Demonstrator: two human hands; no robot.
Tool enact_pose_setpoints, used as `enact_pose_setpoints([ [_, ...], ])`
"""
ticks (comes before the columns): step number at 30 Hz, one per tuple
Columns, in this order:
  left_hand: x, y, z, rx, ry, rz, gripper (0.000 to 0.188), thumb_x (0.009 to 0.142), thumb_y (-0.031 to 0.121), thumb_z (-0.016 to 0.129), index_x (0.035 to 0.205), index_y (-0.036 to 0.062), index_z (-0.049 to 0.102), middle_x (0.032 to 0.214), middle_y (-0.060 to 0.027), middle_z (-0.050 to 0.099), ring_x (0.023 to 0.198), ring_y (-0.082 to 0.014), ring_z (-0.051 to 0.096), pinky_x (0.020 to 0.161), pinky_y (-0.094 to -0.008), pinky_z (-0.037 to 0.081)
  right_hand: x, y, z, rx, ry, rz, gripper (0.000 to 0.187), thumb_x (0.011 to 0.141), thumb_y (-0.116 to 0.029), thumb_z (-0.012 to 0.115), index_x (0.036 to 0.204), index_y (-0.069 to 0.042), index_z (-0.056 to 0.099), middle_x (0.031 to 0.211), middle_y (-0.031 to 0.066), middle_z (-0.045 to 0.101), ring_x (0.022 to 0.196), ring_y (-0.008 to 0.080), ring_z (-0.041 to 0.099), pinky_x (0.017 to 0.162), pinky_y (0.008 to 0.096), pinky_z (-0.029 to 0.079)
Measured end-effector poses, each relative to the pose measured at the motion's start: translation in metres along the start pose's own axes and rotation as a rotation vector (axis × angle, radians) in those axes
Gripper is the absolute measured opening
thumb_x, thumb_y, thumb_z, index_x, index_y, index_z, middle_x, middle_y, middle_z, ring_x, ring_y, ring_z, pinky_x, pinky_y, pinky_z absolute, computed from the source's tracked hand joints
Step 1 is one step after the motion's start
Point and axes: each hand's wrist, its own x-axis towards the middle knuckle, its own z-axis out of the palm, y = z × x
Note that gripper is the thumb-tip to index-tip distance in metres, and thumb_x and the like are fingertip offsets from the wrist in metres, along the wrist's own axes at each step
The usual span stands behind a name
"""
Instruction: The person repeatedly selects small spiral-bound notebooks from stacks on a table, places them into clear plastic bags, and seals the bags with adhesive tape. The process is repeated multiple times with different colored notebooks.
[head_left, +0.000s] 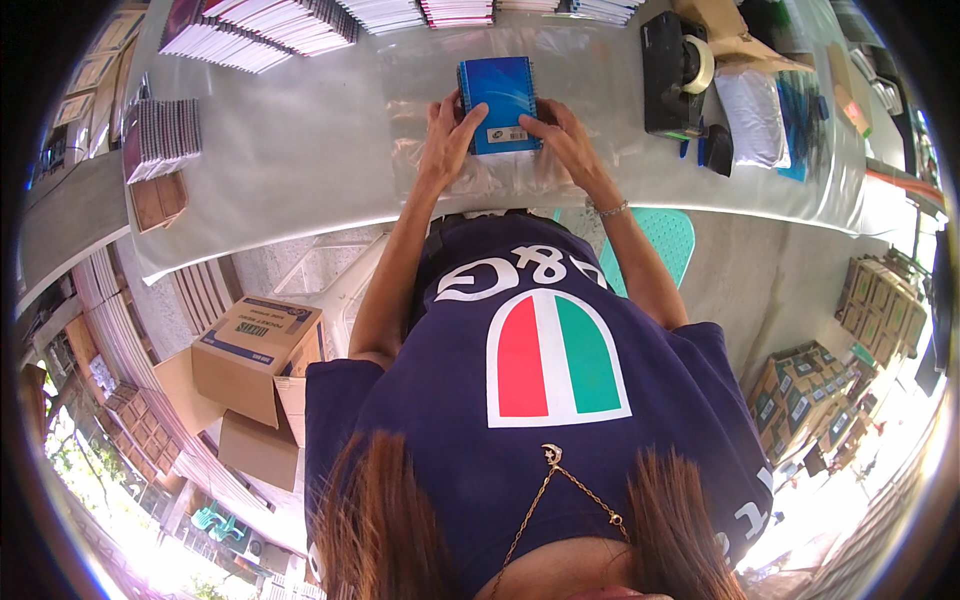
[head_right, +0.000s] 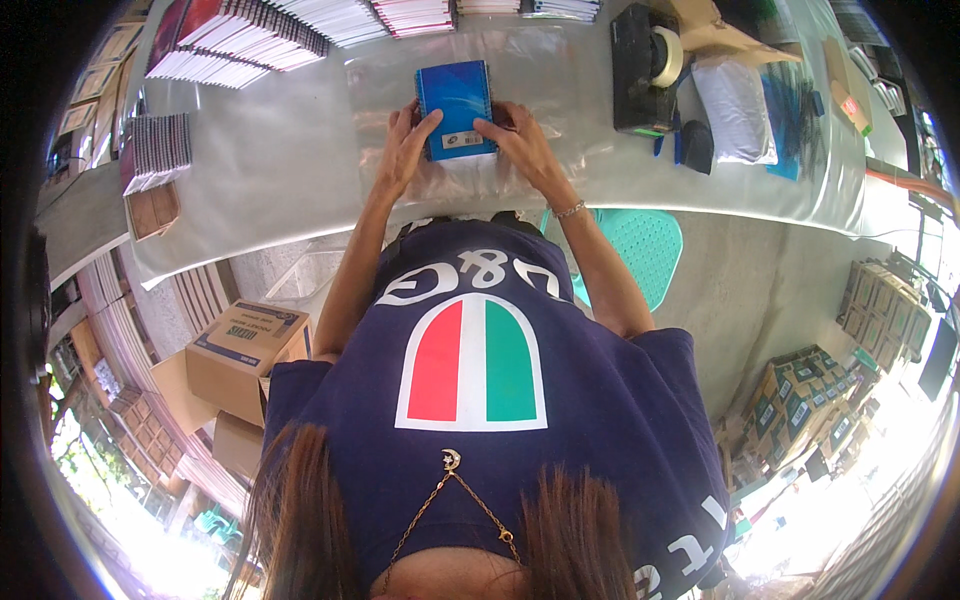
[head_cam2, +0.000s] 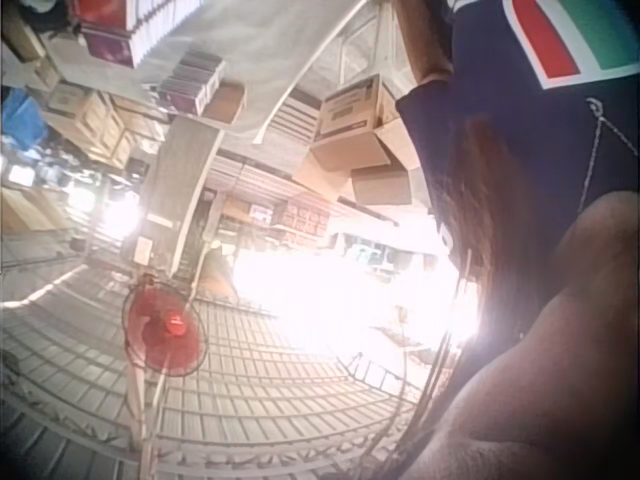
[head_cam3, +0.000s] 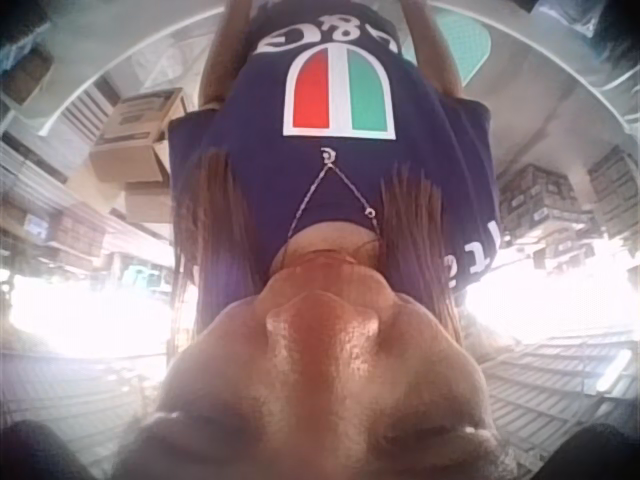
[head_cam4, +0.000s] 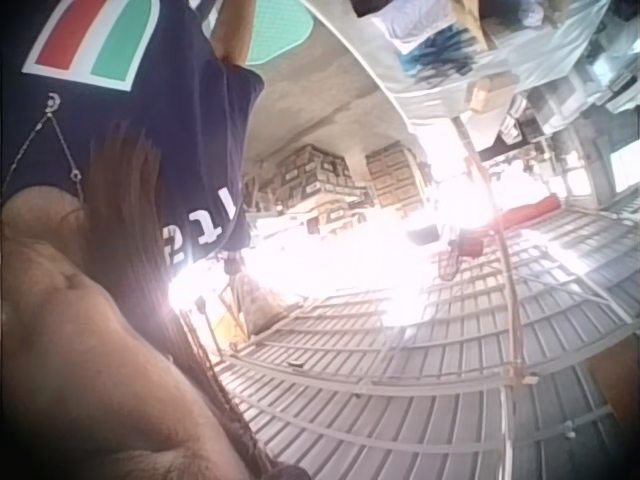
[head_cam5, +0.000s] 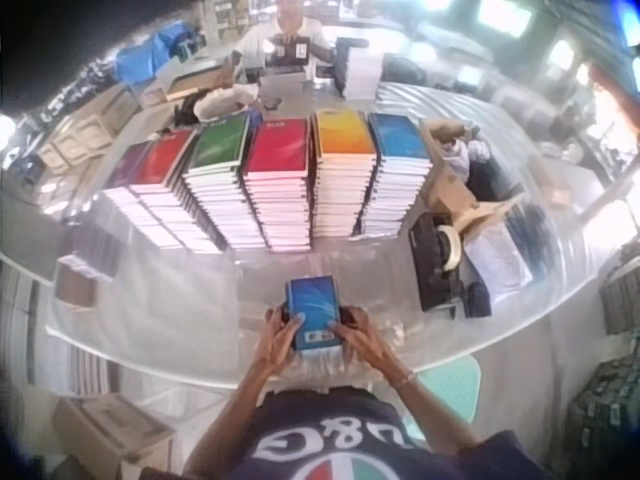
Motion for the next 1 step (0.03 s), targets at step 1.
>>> enact_pose_setpoints([
  [1, 0.0008, -0.0020, -0.0002, 0.017, -0.004, 0.012, 0.083, 0.085, 0.057, 0.059, 0.142, -0.0007, 0.040, 0.121, -0.0180, 0.044, 0.106, -0.0303, 0.053, 0.095, -0.0384, 0.042, -0.0008, 0.0007, 0.0003, 0.001, 0.000, 0.001, 0.057, 0.085, -0.033, 0.070, 0.119, 0.012, 0.057, 0.119, 0.0245, 0.060, 0.105, 0.0287, 0.062, 0.094, 0.0347, 0.046],
])
